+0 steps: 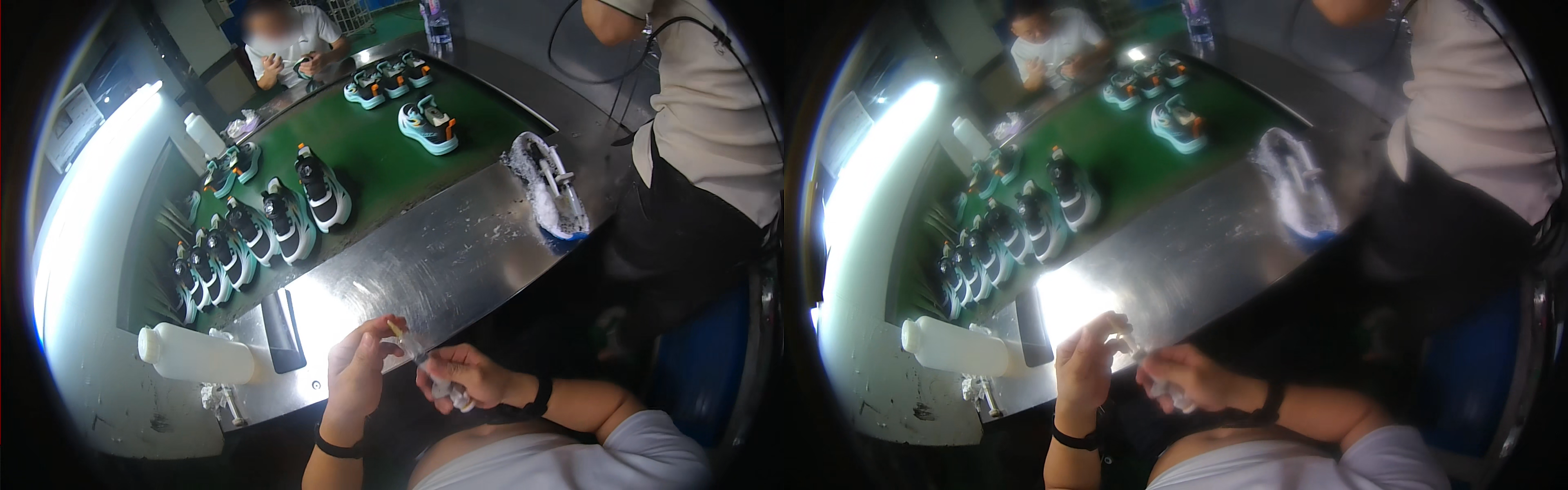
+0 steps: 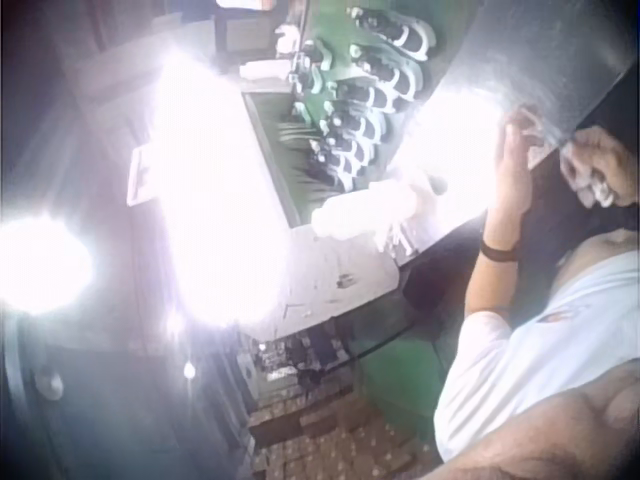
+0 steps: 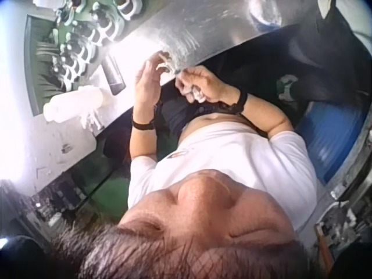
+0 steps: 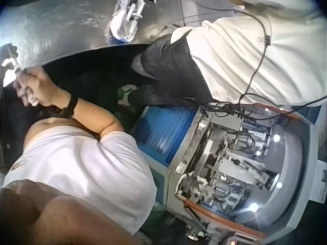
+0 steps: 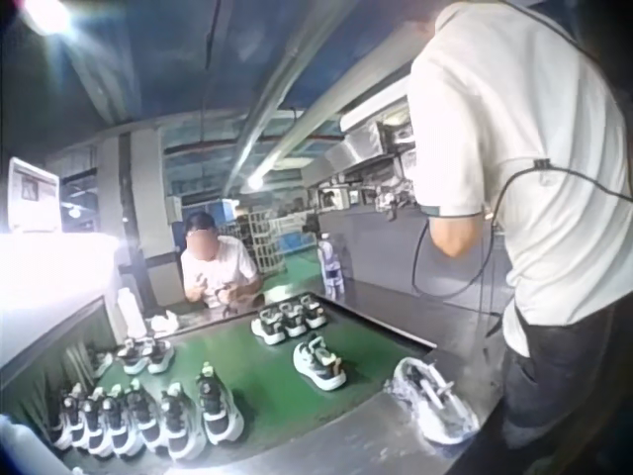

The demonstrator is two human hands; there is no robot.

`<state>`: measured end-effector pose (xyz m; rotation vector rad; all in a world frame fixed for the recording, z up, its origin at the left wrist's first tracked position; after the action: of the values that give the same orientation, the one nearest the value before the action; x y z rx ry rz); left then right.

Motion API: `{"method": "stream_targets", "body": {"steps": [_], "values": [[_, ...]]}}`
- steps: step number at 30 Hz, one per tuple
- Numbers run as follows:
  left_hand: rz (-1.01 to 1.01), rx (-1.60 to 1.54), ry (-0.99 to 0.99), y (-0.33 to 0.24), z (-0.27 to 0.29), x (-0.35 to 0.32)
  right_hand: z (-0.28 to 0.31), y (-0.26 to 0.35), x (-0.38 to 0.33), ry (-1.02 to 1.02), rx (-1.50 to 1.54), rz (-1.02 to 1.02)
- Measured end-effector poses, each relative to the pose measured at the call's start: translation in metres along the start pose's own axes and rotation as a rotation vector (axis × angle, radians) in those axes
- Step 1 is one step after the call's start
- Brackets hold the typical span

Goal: Apply adhesive or filler to the seams of shoes using a syringe and then refill the syringe.

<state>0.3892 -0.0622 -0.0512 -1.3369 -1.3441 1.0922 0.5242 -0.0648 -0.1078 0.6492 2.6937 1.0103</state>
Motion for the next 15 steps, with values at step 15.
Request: {"method": "stream_targets", "body": {"steps": [15], "values": [[-0.132,-0.239,0.170,-0.011,-0.027,-0.005,-0.010,0.014,-0.024,0.112,-0.162,-0.069]]}}
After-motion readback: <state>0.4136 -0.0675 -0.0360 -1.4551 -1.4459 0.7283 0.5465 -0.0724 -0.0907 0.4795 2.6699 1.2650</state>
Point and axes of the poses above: each hand's wrist, its own x-axis towards the middle knuckle, its own z-axis out of the back of the hand, y = z × x, the point moved 5 cm from there along x, towards the middle knuckle, and after that the axes turned 6 degrees about y, right-handed, at the moved point
